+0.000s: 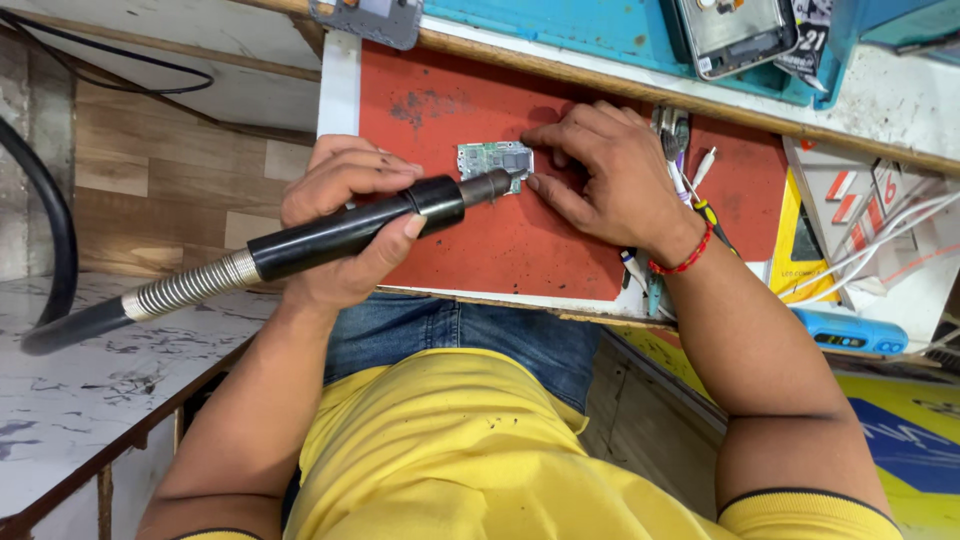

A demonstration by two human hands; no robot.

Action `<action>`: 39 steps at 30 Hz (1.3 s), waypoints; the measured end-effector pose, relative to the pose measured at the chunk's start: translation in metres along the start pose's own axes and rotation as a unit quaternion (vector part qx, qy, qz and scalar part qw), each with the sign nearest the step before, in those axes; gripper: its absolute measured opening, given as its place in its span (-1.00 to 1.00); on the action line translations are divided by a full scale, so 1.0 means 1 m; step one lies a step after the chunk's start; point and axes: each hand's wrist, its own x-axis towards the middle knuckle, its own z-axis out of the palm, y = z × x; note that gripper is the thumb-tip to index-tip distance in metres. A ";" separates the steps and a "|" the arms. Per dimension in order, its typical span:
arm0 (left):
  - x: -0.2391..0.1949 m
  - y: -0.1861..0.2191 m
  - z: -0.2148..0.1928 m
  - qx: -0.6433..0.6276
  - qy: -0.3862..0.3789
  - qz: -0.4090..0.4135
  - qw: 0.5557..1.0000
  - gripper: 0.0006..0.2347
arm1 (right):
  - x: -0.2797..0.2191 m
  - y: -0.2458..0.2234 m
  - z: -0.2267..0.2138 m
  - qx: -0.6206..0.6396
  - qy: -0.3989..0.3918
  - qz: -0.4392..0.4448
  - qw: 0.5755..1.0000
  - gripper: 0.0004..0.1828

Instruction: The person uses a hot air rework station to apply heat to a small circuit board placed on a red mat. They hold the board steady with one hand while directing the hot air nozzle with the other, repeatedly moving the tool across different components.

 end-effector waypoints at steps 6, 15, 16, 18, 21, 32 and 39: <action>-0.001 -0.003 0.003 -0.012 0.021 0.002 1.000 -0.79 | -0.001 0.000 -0.001 -0.002 0.000 -0.003 1.000 -0.68; -0.004 -0.008 0.001 -0.008 0.027 0.008 1.000 -0.78 | 0.002 0.000 0.000 0.017 0.019 -0.001 1.000 -0.70; -0.005 -0.010 0.001 -0.031 0.056 -0.017 0.998 -0.77 | 0.003 0.001 0.000 0.014 0.018 -0.007 1.000 -0.70; -0.007 -0.013 0.003 -0.082 0.108 -0.071 0.988 -0.76 | 0.001 0.001 0.000 0.009 0.016 -0.008 1.000 -0.71; -0.008 -0.017 0.005 -0.025 0.050 0.007 0.998 -0.79 | -0.001 0.002 0.000 0.010 0.021 -0.001 1.000 -0.70; -0.005 -0.009 0.000 -0.027 0.058 -0.019 0.998 -0.80 | 0.002 0.004 0.001 0.014 0.024 0.012 1.000 -0.69; -0.003 -0.006 0.002 -0.040 0.070 -0.029 0.996 -0.81 | 0.000 0.004 0.001 0.012 0.027 0.008 1.000 -0.68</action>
